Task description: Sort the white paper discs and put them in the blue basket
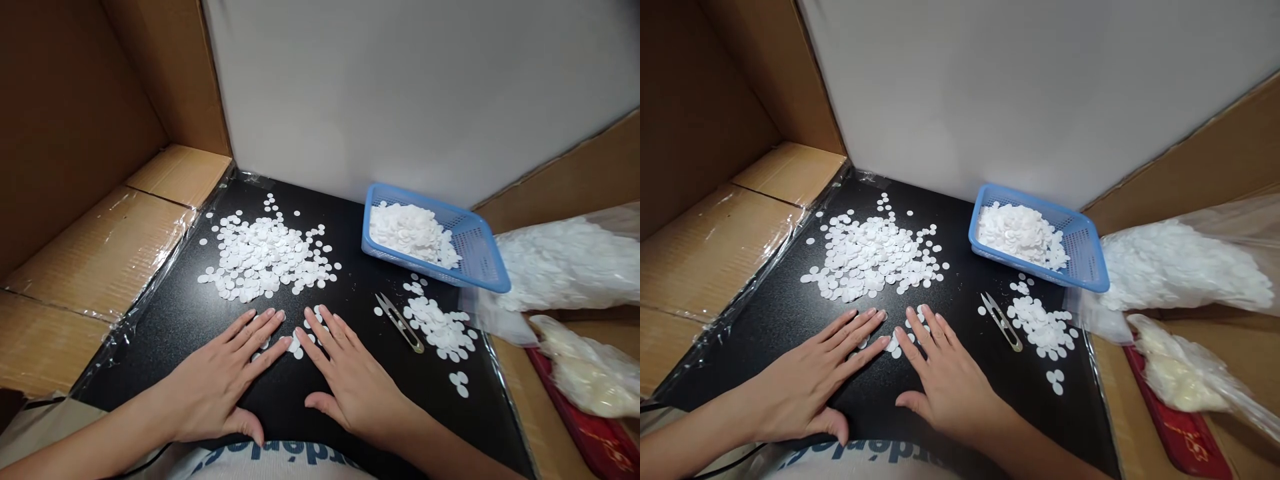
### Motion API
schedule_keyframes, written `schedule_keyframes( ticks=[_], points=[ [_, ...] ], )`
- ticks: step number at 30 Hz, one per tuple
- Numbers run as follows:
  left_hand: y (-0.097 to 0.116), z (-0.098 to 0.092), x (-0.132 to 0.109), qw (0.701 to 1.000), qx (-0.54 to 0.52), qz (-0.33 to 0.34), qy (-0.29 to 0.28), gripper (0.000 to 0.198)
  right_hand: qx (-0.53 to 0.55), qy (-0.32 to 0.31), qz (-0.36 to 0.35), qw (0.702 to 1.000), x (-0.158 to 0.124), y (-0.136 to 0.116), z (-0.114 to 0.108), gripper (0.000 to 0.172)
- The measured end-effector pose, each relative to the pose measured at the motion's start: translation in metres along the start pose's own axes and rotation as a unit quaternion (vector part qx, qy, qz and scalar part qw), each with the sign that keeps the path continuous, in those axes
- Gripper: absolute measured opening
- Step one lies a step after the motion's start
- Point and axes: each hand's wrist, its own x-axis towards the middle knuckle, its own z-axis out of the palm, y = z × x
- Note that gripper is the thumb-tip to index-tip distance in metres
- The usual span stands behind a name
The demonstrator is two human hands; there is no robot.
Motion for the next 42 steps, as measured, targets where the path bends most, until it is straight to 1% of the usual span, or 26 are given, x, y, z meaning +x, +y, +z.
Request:
schedule_keyframes(
  ticks=[4,5,7,9,10,11,12,14,16,18,19,21,22,24,26,27,29,31,33,35,38,40,42],
  points=[
    [-0.001,0.0,-0.003,1.0,-0.03,-0.003,0.001,0.103,0.003,0.014,0.006,1.0,-0.009,-0.006,0.003,0.093],
    [-0.002,0.0,-0.005,0.999,-0.048,-0.014,0.013,0.099,0.011,0.025,0.008,1.0,-0.011,-0.006,0.003,0.091],
    [-0.005,0.0,-0.011,0.991,-0.1,-0.055,0.064,0.085,0.037,0.056,0.023,0.997,-0.015,-0.004,0.002,0.085],
    [-0.008,0.001,-0.015,0.973,-0.158,-0.111,0.126,0.065,0.067,0.08,0.052,0.993,-0.015,0.001,0.0,0.078],
    [-0.009,0.001,-0.016,0.964,-0.179,-0.132,0.147,0.057,0.078,0.085,0.064,0.991,-0.014,0.004,-0.001,0.075],
    [-0.01,0.002,-0.016,0.959,-0.19,-0.143,0.156,0.052,0.084,0.083,0.071,0.99,-0.011,0.007,-0.002,0.074],
    [-0.01,0.002,-0.015,0.96,-0.189,-0.141,0.152,0.05,0.085,0.078,0.069,0.991,-0.008,0.009,-0.002,0.073],
    [-0.009,0.003,-0.009,0.976,-0.15,-0.109,0.112,0.055,0.075,0.065,0.047,0.994,0.0,0.012,-0.003,0.074],
    [-0.007,0.005,-0.001,0.991,-0.095,-0.067,0.062,0.073,0.064,0.066,0.02,0.996,0.009,0.014,-0.004,0.073],
    [-0.004,0.007,0.006,0.997,-0.06,-0.039,0.029,0.09,0.063,0.095,0.004,0.993,0.017,0.017,-0.005,0.062],
    [-0.003,0.008,0.008,0.998,-0.055,-0.027,0.02,0.094,0.064,0.119,0.003,0.991,0.022,0.019,-0.006,0.056],
    [0.0,0.009,0.011,0.998,-0.058,-0.002,0.006,0.097,0.06,0.167,0.013,0.984,0.033,0.026,-0.007,0.047],
    [0.002,0.009,0.012,0.998,-0.061,0.011,0.003,0.097,0.052,0.182,0.018,0.982,0.04,0.03,-0.007,0.045],
    [0.003,0.007,0.012,0.998,-0.06,0.036,-0.002,0.098,0.032,0.179,0.021,0.983,0.053,0.037,-0.005,0.045],
    [0.003,0.001,0.012,0.997,-0.056,0.054,-0.01,0.094,0.016,0.153,0.012,0.988,0.063,0.04,-0.003,0.046],
    [0.002,-0.003,0.014,0.997,-0.056,0.056,-0.01,0.089,0.012,0.139,0.005,0.99,0.066,0.04,-0.002,0.047],
    [-0.004,-0.011,0.019,0.997,-0.063,0.034,0.014,0.069,0.012,0.118,-0.002,0.993,0.066,0.035,0.0,0.049],
    [-0.012,-0.015,0.029,0.995,-0.068,-0.019,0.073,0.046,0.012,0.098,0.001,0.995,0.061,0.028,-0.001,0.049],
    [-0.023,-0.015,0.042,0.988,-0.053,-0.07,0.126,0.037,0.011,0.084,0.009,0.996,0.052,0.022,-0.002,0.045],
    [-0.033,-0.01,0.055,0.986,-0.019,-0.088,0.138,0.042,0.014,0.081,0.013,0.997,0.042,0.018,-0.004,0.043],
    [-0.045,0.002,0.067,0.989,0.039,-0.072,0.123,0.059,0.042,0.11,0.01,0.993,0.03,0.017,-0.006,0.041],
    [-0.049,0.008,0.069,0.988,0.069,-0.063,0.119,0.067,0.083,0.16,0.021,0.983,0.026,0.021,-0.008,0.038],
    [-0.051,0.01,0.067,0.987,0.087,-0.06,0.12,0.073,0.127,0.221,0.063,0.965,0.024,0.028,-0.012,0.035]
  ],
)
